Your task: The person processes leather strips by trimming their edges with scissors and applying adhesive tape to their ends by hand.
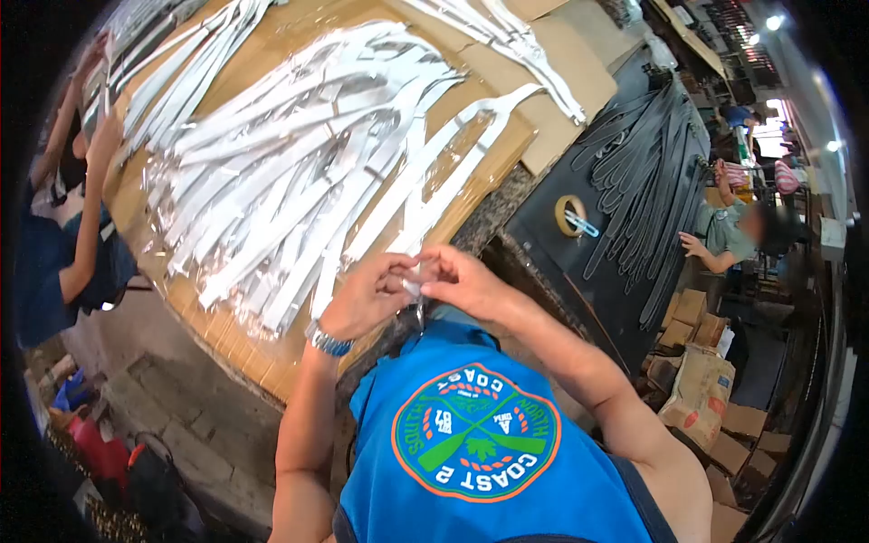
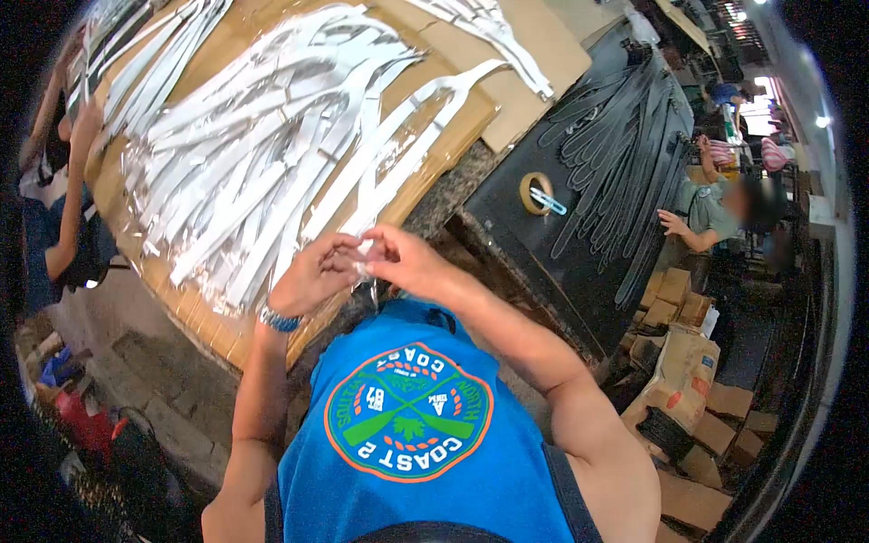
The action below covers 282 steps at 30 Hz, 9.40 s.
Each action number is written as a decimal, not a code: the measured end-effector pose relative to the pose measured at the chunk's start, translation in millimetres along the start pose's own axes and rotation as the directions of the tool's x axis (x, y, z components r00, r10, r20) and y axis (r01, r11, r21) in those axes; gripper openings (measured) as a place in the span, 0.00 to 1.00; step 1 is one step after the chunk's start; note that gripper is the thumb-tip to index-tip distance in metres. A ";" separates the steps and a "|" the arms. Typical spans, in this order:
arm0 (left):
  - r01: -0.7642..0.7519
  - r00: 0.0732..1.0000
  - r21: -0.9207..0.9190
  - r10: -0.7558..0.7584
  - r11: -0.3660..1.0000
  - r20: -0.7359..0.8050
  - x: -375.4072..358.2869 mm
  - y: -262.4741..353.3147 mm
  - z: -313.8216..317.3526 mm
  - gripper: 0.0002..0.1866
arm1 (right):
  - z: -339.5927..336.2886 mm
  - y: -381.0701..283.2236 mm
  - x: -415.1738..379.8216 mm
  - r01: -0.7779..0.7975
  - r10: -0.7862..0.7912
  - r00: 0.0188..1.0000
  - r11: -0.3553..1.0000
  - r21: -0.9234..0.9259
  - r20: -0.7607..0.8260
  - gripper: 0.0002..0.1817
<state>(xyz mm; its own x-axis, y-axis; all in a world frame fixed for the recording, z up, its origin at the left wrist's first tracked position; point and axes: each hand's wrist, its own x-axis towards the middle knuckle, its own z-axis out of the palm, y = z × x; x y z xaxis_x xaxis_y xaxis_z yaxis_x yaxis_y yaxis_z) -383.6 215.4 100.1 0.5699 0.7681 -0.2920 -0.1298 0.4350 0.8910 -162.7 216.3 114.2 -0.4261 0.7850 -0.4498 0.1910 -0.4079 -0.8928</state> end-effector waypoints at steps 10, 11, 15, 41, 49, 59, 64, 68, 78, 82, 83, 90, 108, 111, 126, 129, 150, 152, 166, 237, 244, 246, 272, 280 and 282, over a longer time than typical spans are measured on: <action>-0.003 0.998 0.421 0.027 0.907 -0.052 -24.1 15.2 -21.0 0.24 | 5.8 -48.1 -8.8 0.009 -0.018 0.999 0.973 -0.231 -0.037 0.13; -0.019 0.996 0.519 0.062 0.854 -0.066 -29.7 14.8 -22.0 0.23 | 5.8 -48.5 -7.5 0.030 -0.038 0.999 0.973 -0.227 -0.029 0.14; -0.014 0.975 0.633 0.151 0.774 -0.163 -39.9 -5.1 -28.4 0.20 | 16.9 -69.0 -5.8 0.080 -0.087 0.996 0.975 -0.208 -0.026 0.24; 0.344 0.824 0.655 0.118 0.673 -0.554 -43.1 -39.2 -23.6 0.10 | 15.2 11.6 67.1 -0.052 -0.084 0.977 0.802 -0.596 -0.198 0.23; 0.453 0.817 0.684 0.041 0.572 -0.576 -42.3 -38.6 -9.7 0.10 | 15.8 10.7 68.0 -0.061 -0.097 0.979 0.700 -0.711 -0.180 0.25; 0.458 0.809 0.666 0.035 0.589 -0.587 -38.3 -44.7 -8.3 0.11 | 15.2 11.2 59.2 -0.110 -0.095 0.968 0.669 -0.735 -0.232 0.30; 0.492 0.789 0.640 0.008 0.590 -0.614 -37.4 -43.3 -8.0 0.11 | 17.1 12.4 57.6 -0.157 -0.087 0.958 0.638 -0.754 -0.273 0.32; 0.497 0.785 0.636 0.007 0.590 -0.619 -35.8 -45.9 -9.3 0.10 | 17.8 12.5 55.8 -0.198 -0.052 0.954 0.630 -0.751 -0.295 0.33; 0.502 0.787 0.668 0.029 0.550 -0.616 -34.5 -50.8 -12.1 0.10 | 13.8 14.5 53.4 -0.201 -0.030 0.952 0.690 -0.696 -0.305 0.38; 0.516 0.800 0.660 -0.032 0.546 -0.599 -36.2 -46.4 -10.2 0.11 | 13.6 14.8 51.9 -0.196 -0.033 0.952 0.699 -0.688 -0.304 0.40; 0.529 0.797 0.648 -0.058 0.548 -0.602 -37.6 -43.6 -6.8 0.11 | 13.3 14.5 49.0 -0.190 -0.027 0.956 0.701 -0.688 -0.292 0.40; 0.521 0.795 0.604 -0.085 0.603 -0.601 -43.0 -51.7 7.3 0.13 | 10.4 16.9 36.0 -0.183 -0.003 0.964 0.719 -0.670 -0.267 0.41; 0.496 0.804 0.601 -0.070 0.627 -0.591 -43.8 -56.1 3.4 0.14 | 3.7 21.4 41.9 -0.235 0.036 0.942 0.781 -0.579 -0.334 0.45; 0.511 0.798 0.571 -0.109 0.642 -0.592 -43.5 -54.2 3.4 0.13 | -7.4 31.3 46.9 -0.248 -0.021 0.897 0.803 -0.542 -0.442 0.46; 0.442 0.816 0.558 -0.056 0.703 -0.576 -45.6 -57.8 1.6 0.14 | 3.9 21.4 48.2 -0.211 -0.142 0.913 0.638 -0.740 -0.382 0.56; 0.442 0.820 0.556 -0.067 0.704 -0.568 -46.3 -51.8 4.5 0.14 | 4.6 17.4 46.0 -0.226 -0.110 0.917 0.647 -0.729 -0.382 0.57; 0.365 0.776 0.495 0.037 0.789 -0.630 -54.4 -58.6 21.2 0.09 | -3.8 33.6 46.8 -0.207 -0.098 0.915 0.720 -0.662 -0.392 0.48; 0.358 0.778 0.509 0.051 0.783 -0.626 -54.3 -64.4 19.6 0.09 | -11.8 30.0 46.0 -0.253 -0.025 0.911 0.754 -0.606 -0.412 0.46; 0.374 0.716 0.669 0.258 0.642 -0.648 -60.5 -66.2 25.1 0.14 | 5.4 17.3 36.6 -0.188 -0.088 0.946 0.638 -0.746 -0.313 0.46; 0.199 0.917 0.782 0.169 0.591 -0.361 15.5 -31.1 -35.1 0.12 | -115.3 200.2 -110.5 0.225 0.626 0.508 0.566 0.793 -0.591 0.13; 0.173 0.915 0.789 0.200 0.590 -0.350 21.4 -30.0 -31.5 0.11 | -124.8 210.9 -91.4 0.290 0.652 0.412 0.568 0.770 -0.636 0.07; 0.149 0.908 0.780 0.228 0.607 -0.351 22.8 -30.6 -29.5 0.11 | -125.4 207.0 -91.9 0.289 0.667 0.381 0.571 0.768 -0.640 0.04; 0.125 0.952 0.219 -0.055 0.968 -0.301 25.6 -11.7 -39.5 0.07 | -6.0 23.9 -6.7 0.134 -0.171 0.924 0.982 -0.131 -0.342 0.09; 0.001 0.952 0.027 0.008 1.000 -0.306 18.2 -4.8 -37.2 0.07 | 14.5 9.5 44.4 0.128 -0.179 0.937 0.975 -0.182 -0.299 0.10; -0.024 0.957 -0.002 0.022 1.000 -0.291 18.0 -5.5 -40.4 0.07 | 16.1 4.9 45.5 0.123 -0.183 0.940 0.969 -0.216 -0.287 0.10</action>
<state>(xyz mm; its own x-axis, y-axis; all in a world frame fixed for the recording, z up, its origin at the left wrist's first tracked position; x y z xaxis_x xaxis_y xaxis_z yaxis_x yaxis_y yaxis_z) -405.4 245.8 75.9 0.3064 0.8809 -0.3608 -0.1451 0.4178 0.8969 -195.3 242.5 89.8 -0.1820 0.9466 -0.2660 0.3239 -0.1977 -0.9252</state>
